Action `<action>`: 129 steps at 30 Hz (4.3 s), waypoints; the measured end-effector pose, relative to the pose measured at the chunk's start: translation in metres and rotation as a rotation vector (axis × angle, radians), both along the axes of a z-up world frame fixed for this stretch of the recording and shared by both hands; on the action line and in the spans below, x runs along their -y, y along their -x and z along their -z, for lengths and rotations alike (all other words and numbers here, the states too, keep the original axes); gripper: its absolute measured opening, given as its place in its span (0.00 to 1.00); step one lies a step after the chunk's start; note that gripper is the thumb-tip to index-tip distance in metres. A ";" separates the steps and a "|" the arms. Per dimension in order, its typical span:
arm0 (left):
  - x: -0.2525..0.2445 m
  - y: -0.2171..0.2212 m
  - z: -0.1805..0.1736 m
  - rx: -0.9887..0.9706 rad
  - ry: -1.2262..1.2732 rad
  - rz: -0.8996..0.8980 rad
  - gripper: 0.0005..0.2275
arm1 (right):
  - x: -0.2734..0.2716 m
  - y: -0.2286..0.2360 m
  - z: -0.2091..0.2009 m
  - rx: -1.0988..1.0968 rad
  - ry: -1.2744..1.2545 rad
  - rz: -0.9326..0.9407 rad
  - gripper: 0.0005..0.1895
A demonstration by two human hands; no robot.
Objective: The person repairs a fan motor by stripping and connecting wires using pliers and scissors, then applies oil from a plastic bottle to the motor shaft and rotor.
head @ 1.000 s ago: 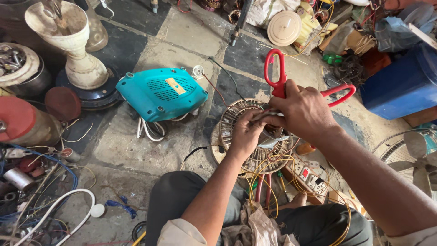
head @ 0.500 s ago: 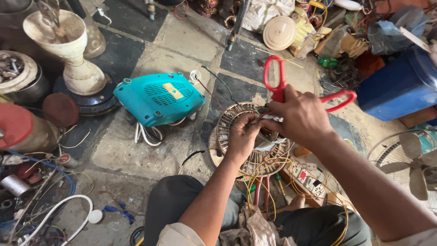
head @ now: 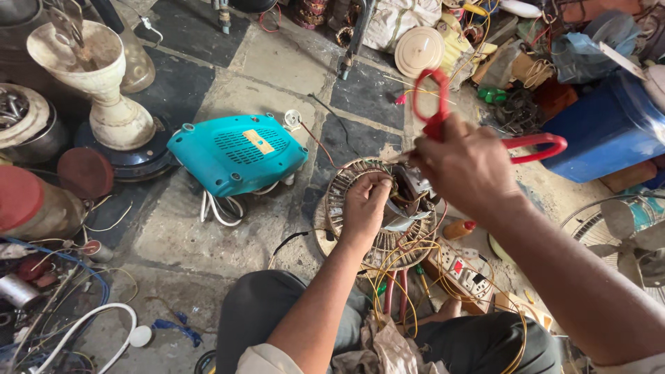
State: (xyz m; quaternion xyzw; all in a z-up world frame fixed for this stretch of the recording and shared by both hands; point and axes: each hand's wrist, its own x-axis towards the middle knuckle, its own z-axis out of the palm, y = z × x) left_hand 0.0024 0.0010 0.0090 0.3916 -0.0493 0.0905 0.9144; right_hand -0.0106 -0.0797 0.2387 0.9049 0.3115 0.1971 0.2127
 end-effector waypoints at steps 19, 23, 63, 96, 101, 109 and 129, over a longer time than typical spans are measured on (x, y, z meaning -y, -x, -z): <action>-0.006 0.083 -0.005 -0.049 -0.438 -0.072 0.08 | 0.217 0.148 0.125 -0.612 -2.127 0.759 0.21; 0.008 0.113 -0.032 -0.038 -0.530 -0.061 0.14 | 0.208 0.162 0.142 -0.791 -2.173 0.723 0.19; 0.080 0.137 -0.145 0.512 -1.285 -0.183 0.03 | 0.169 0.146 0.144 -0.862 -2.230 0.220 0.14; 0.047 0.112 -0.142 0.372 -1.007 0.200 0.02 | 0.177 0.112 0.080 -0.181 -1.387 0.122 0.32; 0.038 0.114 -0.145 0.297 -0.998 0.218 0.04 | 0.165 0.112 0.073 -0.219 -1.280 0.104 0.33; 0.028 0.098 -0.130 0.293 -0.851 0.456 0.05 | 0.179 0.103 0.062 -0.123 -0.928 -0.162 0.24; 0.011 0.116 -0.110 0.088 -0.329 0.051 0.14 | 0.185 0.118 0.057 -0.593 -1.693 0.312 0.15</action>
